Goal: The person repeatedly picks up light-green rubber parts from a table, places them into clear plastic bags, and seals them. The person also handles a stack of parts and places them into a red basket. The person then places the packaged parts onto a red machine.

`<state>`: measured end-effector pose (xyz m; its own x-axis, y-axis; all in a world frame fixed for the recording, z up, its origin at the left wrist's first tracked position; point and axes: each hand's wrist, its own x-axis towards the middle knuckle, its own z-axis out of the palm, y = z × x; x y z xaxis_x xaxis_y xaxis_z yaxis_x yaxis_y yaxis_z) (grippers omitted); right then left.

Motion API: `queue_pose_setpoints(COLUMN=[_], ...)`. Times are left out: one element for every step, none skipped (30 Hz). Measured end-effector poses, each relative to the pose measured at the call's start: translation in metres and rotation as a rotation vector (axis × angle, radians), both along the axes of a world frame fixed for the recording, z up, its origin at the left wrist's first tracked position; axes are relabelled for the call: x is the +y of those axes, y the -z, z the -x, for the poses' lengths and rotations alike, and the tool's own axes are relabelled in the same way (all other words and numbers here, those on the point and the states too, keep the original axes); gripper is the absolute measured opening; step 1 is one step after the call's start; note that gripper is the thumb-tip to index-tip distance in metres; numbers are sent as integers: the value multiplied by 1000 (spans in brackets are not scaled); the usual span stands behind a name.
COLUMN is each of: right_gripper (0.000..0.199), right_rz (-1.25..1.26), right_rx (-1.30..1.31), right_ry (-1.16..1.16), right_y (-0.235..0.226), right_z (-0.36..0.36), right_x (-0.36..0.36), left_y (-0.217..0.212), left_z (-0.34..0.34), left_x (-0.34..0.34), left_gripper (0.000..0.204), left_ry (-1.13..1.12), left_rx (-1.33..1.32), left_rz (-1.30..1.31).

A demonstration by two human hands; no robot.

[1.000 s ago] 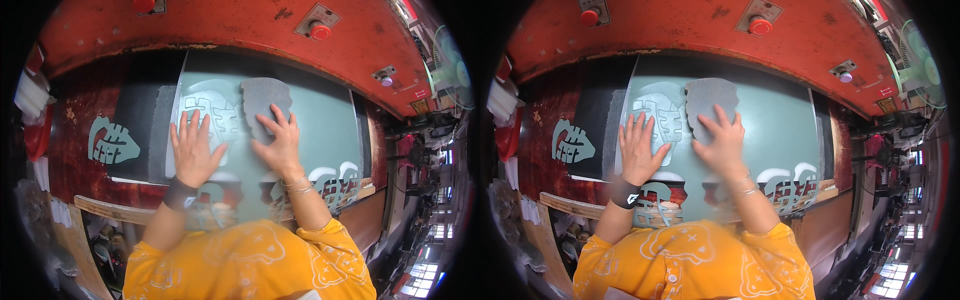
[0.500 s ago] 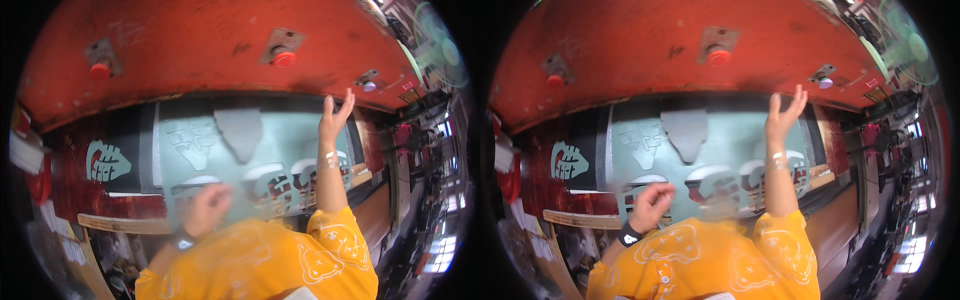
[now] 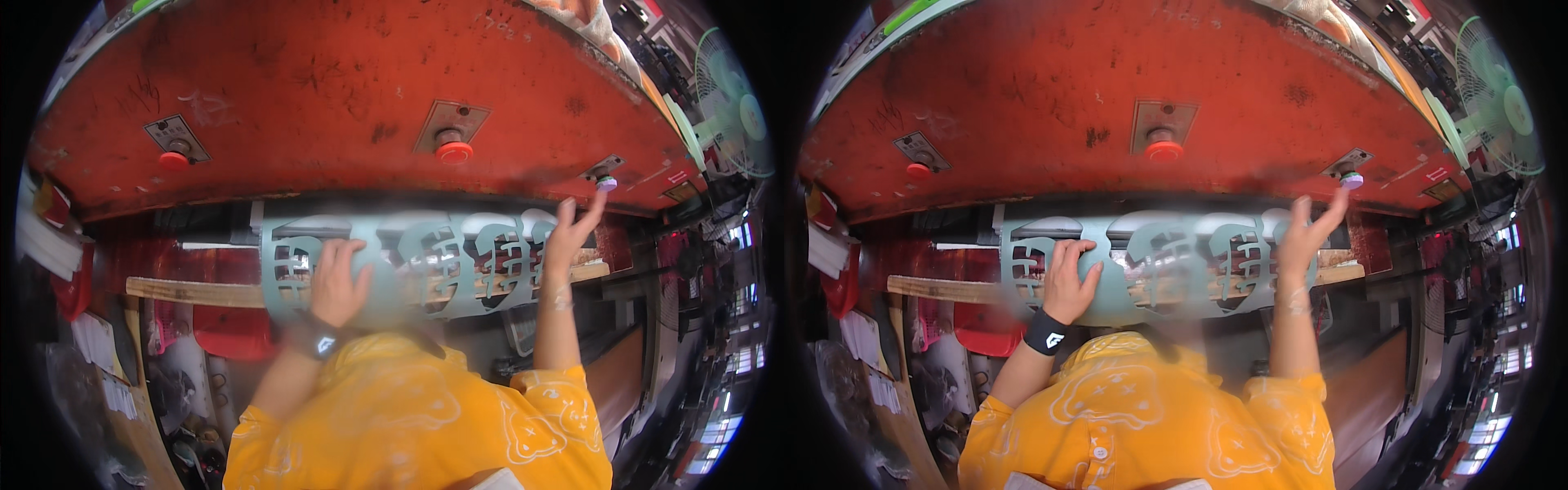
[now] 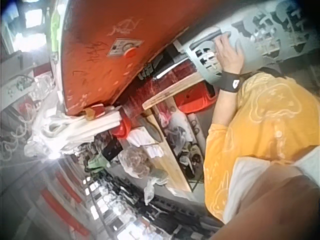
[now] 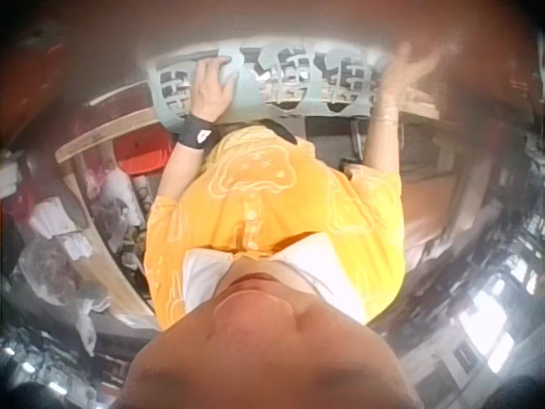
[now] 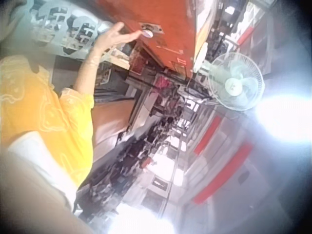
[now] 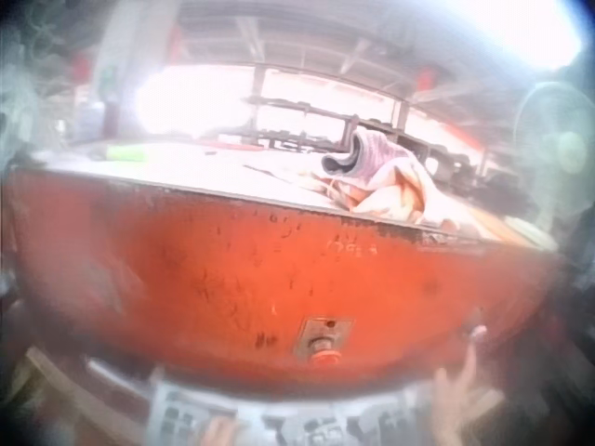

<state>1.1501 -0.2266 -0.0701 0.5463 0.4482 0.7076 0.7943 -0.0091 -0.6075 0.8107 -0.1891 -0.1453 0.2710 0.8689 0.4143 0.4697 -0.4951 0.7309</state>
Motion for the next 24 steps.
queue_pose_setpoints(right_gripper=[58, 53, 55, 56, 57, 59, 62, 64, 64, 64, 65, 67, 68, 70, 72, 73, 75, 76, 77, 78, 79, 75, 74, 73], right_rz=[153, 409, 837, 844, 909, 870, 865, 830, 863, 865, 848, 870, 875, 882, 887, 890, 866, 811, 852, 882, 864, 802, 974, 1097], right_rx=[-14, -59, 264, -45, -310, -259, -227, -219, -188, -179, -181, -190, -207, -221, -202, -181, -171, -200, -186, -183, -195, -226, -188, -163], right_ry=[-118, -398, -502, -601, -646, -633, -634, -629, -630, -624, -616, -622, -626, -629, -616, -597, -598, -584, -580, -588, -577, -604, -651, -684], right_y=[9, 13, 24, 33, 39, 42, 45, 46, 44, 42, 38, 35, 32, 29, 28, 29, 31, 34, 37, 40, 42, 42, 38, 31], right_z=[19, 30, 46, 58, 67, 71, 75, 77, 78, 80, 81, 83, 84, 86, 87, 88, 88, 88, 88, 87, 87, 86, 84, 82], right_x=[-13, -26, -35, -41, -46, -49, -51, -51, -51, -51, -51, -51, -51, -52, -53, -54, -56, -57, -59, -61, -64, -66, -69, -71], left_y=[-4, -7, -9, -10, -11, -11, -11, -11, -10, -10, -9, -8, -8, -8, -7, -7, -6, -4, -3, 0, 3, 6, 9, 11], left_z=[-3, -5, -7, -7, -6, -5, -5, -4, -4, -4, -5, -5, -7, -7, -8, -8, -8, -8, -8, -7, -7, -6, -5, -4], left_x=[2, 3, 4, 4, 3, 1, -1, -2, -3, -4, -5, -6, -6, -7, -8, -8, -8, -9, -10, -12, -14, -17, -23, -30], left_gripper=[31, 32, 34, 36, 37, 37, 37, 36, 36, 36, 36, 36, 35, 35, 36, 36, 36, 36, 36, 36, 36, 35, 35, 35], left_ry=[8, 20, 54, 51, 39, 36, 17, 13, 17, 6, -8, -10, -14, -15, -24, -29, -31, -34, -34, -34, -34, -41, -46, -53], left_rx=[38, 77, 116, 160, 167, 188, 212, 202, 189, 174, 159, 137, 116, 96, 103, 109, 115, 119, 121, 123, 105, 92, 131, 148], left_rz=[73, 151, 231, 199, 198, 225, 254, 252, 244, 222, 200, 165, 133, 103, 109, 114, 110, 111, 118, 124, 91, 88, 165, 195])
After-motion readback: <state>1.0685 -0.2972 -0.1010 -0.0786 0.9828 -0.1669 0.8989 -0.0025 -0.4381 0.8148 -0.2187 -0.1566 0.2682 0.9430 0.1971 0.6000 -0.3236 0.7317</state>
